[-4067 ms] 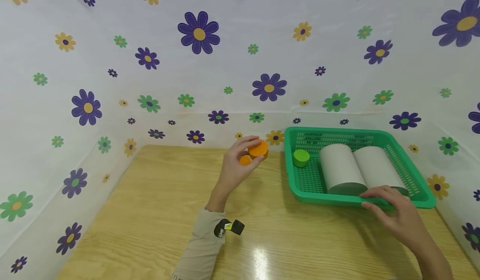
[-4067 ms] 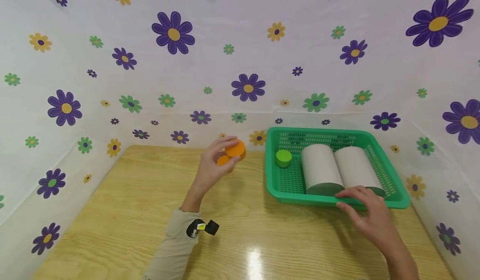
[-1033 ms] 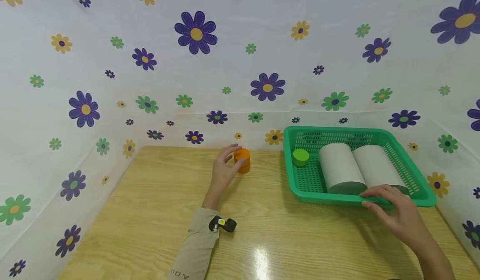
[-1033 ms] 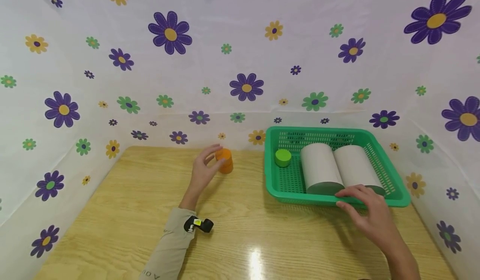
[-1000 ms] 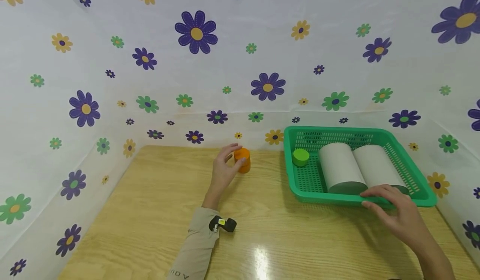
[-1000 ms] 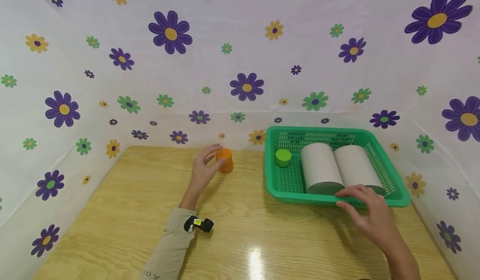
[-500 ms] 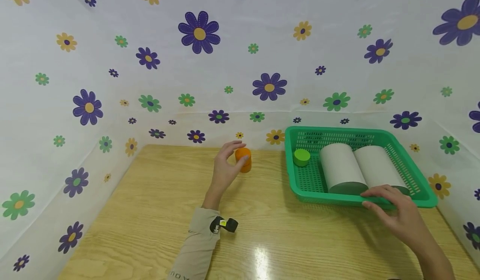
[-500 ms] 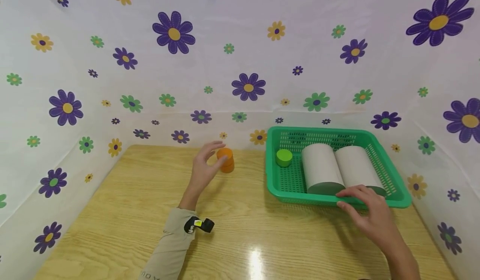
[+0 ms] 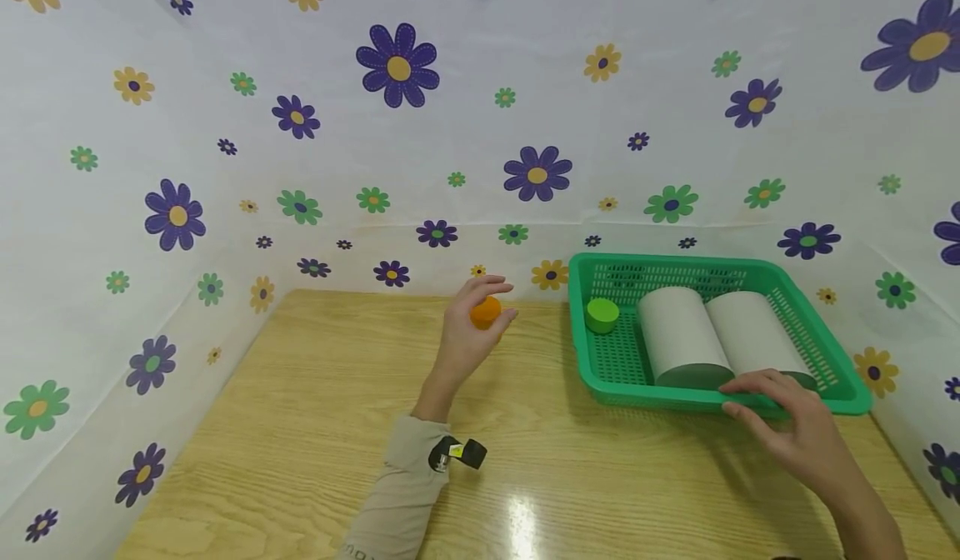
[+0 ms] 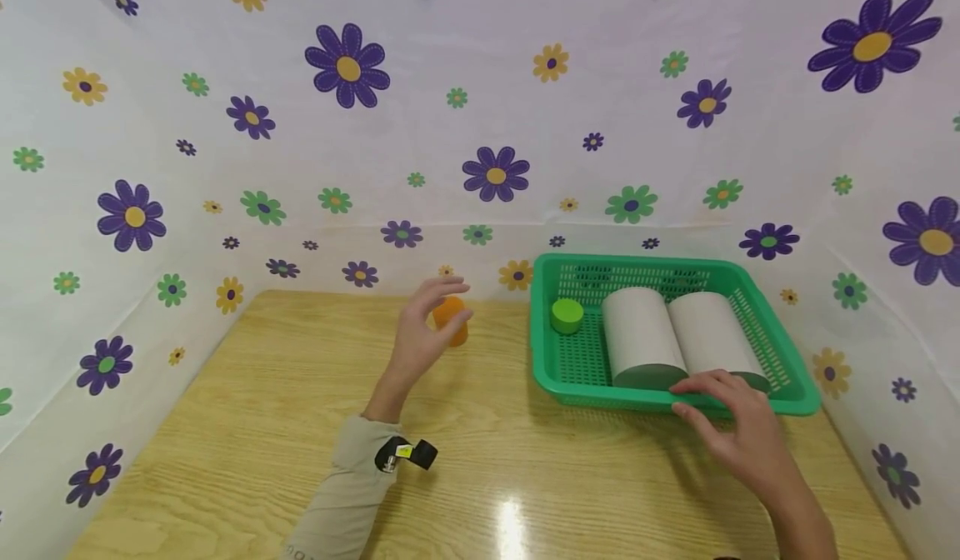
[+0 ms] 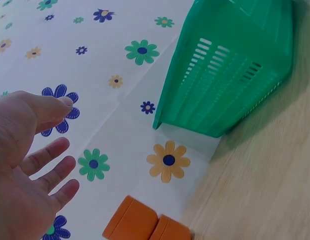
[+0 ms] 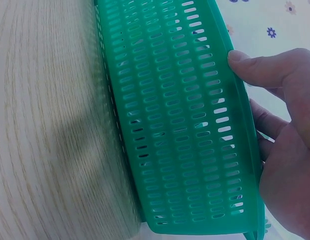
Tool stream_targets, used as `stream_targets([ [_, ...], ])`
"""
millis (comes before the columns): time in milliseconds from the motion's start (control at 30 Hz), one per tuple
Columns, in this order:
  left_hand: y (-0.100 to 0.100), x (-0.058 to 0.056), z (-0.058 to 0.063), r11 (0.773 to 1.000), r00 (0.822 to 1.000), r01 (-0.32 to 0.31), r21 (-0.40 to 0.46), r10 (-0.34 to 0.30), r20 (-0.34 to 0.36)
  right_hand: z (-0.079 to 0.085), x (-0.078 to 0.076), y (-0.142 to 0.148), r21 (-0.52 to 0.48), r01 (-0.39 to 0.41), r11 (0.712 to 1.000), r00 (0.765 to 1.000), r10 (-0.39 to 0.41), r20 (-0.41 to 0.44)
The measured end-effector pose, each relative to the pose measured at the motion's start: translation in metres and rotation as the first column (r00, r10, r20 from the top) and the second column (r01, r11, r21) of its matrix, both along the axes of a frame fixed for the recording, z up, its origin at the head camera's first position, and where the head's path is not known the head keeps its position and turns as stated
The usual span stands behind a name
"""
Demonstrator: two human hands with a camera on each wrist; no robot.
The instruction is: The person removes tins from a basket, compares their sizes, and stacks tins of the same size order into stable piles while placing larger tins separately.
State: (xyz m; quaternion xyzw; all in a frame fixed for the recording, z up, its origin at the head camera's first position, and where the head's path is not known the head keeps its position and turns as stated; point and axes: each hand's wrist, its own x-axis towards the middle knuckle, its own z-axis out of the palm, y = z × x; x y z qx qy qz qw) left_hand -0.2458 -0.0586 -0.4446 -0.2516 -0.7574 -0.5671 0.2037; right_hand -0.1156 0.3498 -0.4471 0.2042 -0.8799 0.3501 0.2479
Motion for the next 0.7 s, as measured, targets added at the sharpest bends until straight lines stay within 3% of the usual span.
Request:
stream_targets([
  [400, 0.036, -0.002, 0.010, 0.996, 0.994, 0.074, -0.047, -0.078, -0.076, 0.002, 0.001, -0.001, -0.005, -0.005, 1.000, 1.000, 0.005, 0.000],
  [700, 0.058, -0.003, 0.021, 0.987, 0.992, 0.114, -0.112, -0.120, -0.041, 0.004, 0.001, -0.002, 0.009, -0.003, 1.000, 1.000, 0.003, 0.017],
])
